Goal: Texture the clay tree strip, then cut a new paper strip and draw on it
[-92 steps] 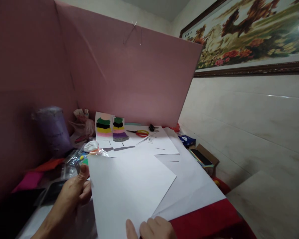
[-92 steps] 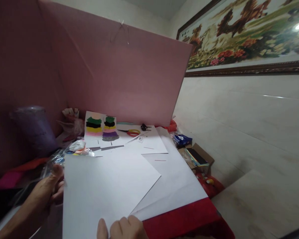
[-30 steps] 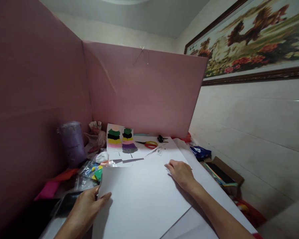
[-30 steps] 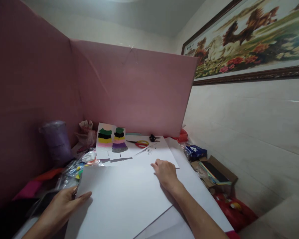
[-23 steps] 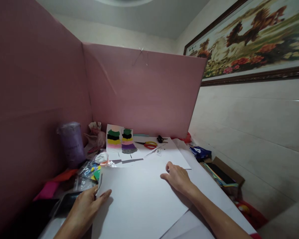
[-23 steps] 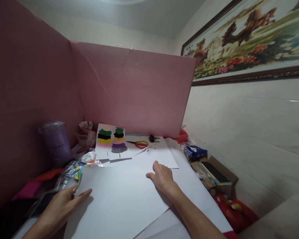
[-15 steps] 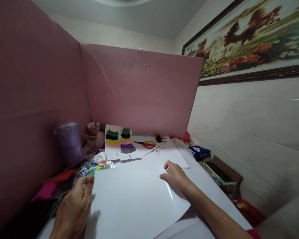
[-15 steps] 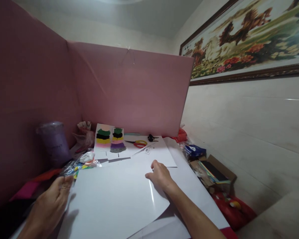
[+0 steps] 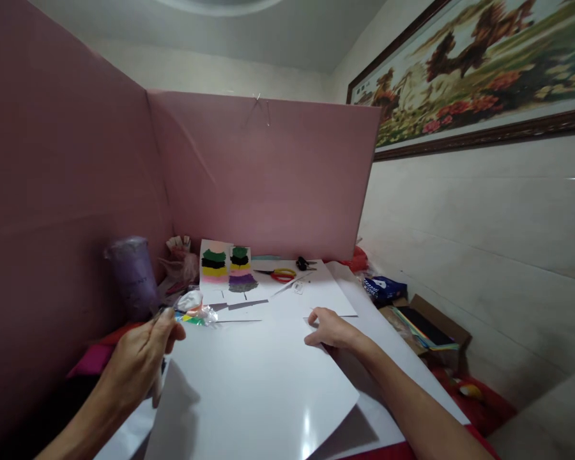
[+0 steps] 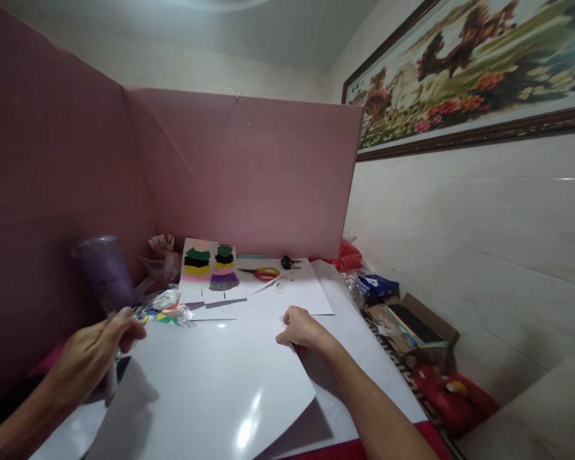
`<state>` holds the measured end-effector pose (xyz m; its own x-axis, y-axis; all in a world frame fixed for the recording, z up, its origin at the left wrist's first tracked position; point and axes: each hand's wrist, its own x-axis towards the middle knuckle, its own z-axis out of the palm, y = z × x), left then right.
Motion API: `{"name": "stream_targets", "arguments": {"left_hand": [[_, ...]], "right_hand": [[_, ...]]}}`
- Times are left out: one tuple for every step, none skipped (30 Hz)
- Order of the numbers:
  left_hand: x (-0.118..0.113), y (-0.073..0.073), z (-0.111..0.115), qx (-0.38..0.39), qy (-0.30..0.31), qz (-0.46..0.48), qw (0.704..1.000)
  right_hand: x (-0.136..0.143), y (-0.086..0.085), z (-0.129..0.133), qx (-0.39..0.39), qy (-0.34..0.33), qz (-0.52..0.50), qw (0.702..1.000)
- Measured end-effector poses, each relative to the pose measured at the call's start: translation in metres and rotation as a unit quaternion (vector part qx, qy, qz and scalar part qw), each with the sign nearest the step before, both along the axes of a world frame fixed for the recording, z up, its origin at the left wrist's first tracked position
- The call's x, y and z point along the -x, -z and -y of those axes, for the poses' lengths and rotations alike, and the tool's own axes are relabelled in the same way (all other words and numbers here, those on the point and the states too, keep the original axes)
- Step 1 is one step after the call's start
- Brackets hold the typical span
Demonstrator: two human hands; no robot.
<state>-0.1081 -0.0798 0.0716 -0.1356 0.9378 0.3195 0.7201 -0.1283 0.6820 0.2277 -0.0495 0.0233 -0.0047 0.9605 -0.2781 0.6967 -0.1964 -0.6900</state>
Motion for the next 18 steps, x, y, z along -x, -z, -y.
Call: {"name": "stream_targets", "arguments": {"left_hand": [[-0.008,-0.011,-0.002,0.005,0.02,-0.001,1.0],[-0.017,-0.021,-0.004,0.005,0.036,-0.013,0.999],[-0.029,-0.03,-0.008,0.006,0.059,-0.033,0.998],[-0.042,-0.039,-0.013,0.019,0.083,-0.064,0.994],[-0.055,-0.046,-0.019,0.032,0.094,-0.1,0.99],[-0.068,-0.053,-0.026,0.051,0.106,-0.139,0.983],[-0.08,-0.059,-0.033,0.055,0.115,-0.175,0.976],[-0.09,-0.066,-0.04,0.051,0.114,-0.214,0.969],[-0.099,-0.073,-0.047,0.041,0.087,-0.253,0.963],[-0.107,-0.081,-0.054,0.01,0.074,-0.29,0.954],[-0.113,-0.089,-0.061,-0.029,0.058,-0.317,0.946],[-0.119,-0.096,-0.068,-0.06,0.038,-0.33,0.941],[-0.126,-0.103,-0.075,-0.085,0.022,-0.327,0.941],[-0.132,-0.107,-0.082,-0.101,0.012,-0.301,0.948],[-0.139,-0.109,-0.089,-0.102,0.018,-0.254,0.962],[-0.148,-0.107,-0.097,-0.071,0.044,-0.187,0.979],[-0.156,-0.102,-0.104,0.002,0.075,-0.103,0.992],[-0.165,-0.094,-0.111,0.044,0.099,-0.073,0.991]], "right_hand": [[-0.001,-0.001,0.001,-0.007,-0.003,-0.002,1.0],[-0.001,-0.002,0.002,-0.017,-0.007,-0.001,1.0],[0.0,-0.003,0.003,-0.028,-0.008,0.005,1.0],[0.001,-0.004,0.004,-0.038,-0.009,0.014,0.999],[0.002,-0.005,0.004,-0.046,-0.009,0.024,0.999],[0.003,-0.007,0.005,-0.05,-0.01,0.032,0.998],[0.003,-0.008,0.006,-0.047,-0.011,0.037,0.998],[0.004,-0.01,0.006,-0.039,-0.012,0.038,0.998],[0.004,-0.011,0.007,-0.029,-0.012,0.034,0.999],[0.005,-0.011,0.007,-0.018,-0.012,0.029,0.999],[0.006,-0.011,0.006,-0.009,-0.007,0.024,1.0],[0.007,-0.011,0.006,-0.001,0.0,0.019,1.0],[0.008,-0.01,0.005,0.003,0.007,0.011,1.0],[0.008,-0.009,0.004,0.006,0.014,0.003,1.0],[0.009,-0.007,0.003,0.008,0.018,-0.005,1.0],[0.009,-0.004,0.001,0.011,0.02,-0.011,1.0],[0.009,-0.002,-0.001,0.014,0.015,-0.015,1.0],[0.008,0.001,-0.003,0.02,0.003,-0.016,1.0]]}}
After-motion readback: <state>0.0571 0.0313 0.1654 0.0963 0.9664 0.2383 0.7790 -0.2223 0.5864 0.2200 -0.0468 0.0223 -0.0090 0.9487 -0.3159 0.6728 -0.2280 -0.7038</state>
